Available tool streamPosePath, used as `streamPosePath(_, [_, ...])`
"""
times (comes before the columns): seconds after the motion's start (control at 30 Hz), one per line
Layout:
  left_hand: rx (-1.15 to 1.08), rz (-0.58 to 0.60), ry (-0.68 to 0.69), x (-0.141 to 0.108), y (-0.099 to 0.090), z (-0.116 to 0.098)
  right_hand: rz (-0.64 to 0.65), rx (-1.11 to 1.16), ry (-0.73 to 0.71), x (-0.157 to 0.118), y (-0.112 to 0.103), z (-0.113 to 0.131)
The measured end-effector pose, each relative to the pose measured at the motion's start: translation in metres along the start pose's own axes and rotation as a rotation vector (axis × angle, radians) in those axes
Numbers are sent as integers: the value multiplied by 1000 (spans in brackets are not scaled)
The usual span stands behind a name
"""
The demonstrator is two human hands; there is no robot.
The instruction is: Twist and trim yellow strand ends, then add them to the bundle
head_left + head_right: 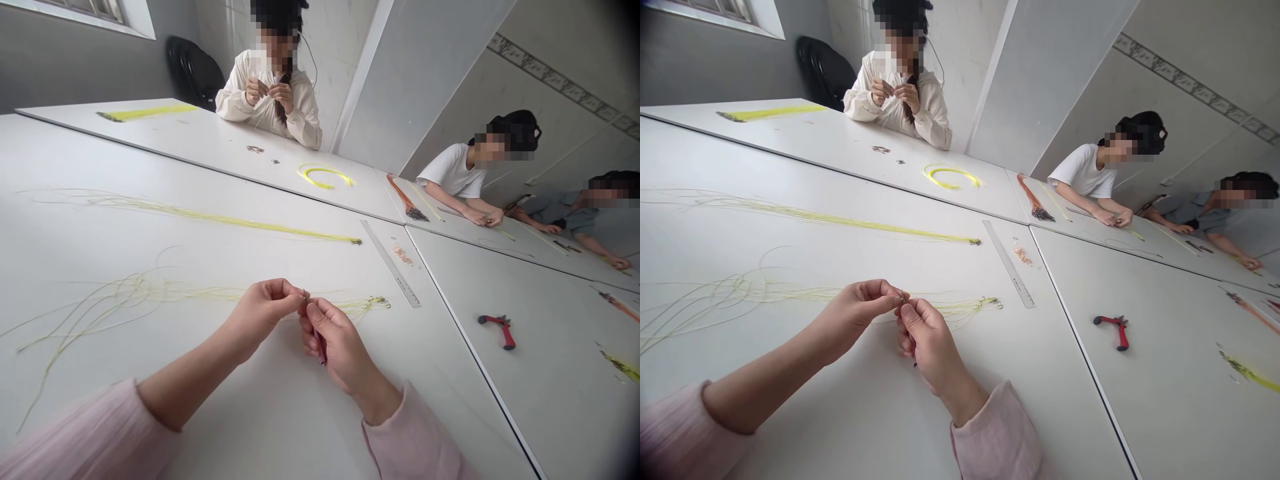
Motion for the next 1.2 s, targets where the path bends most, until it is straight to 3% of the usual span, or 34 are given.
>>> streamPosePath(0.67, [26, -25, -20, 0, -4, 2, 34, 11, 21, 1, 0, -1])
streamPosePath(1.2, [27, 19, -13, 1, 0, 0, 39, 51, 51, 0, 0, 0])
Point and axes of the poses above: each hand's wrist, its own x-axis towards the middle knuckle, its own y-axis out of the palm, z = x × y, the point moved 8 cm from there along x, towards the middle knuckle, and after that the axes turned 9 degrees about z, right-handed, at the moved point
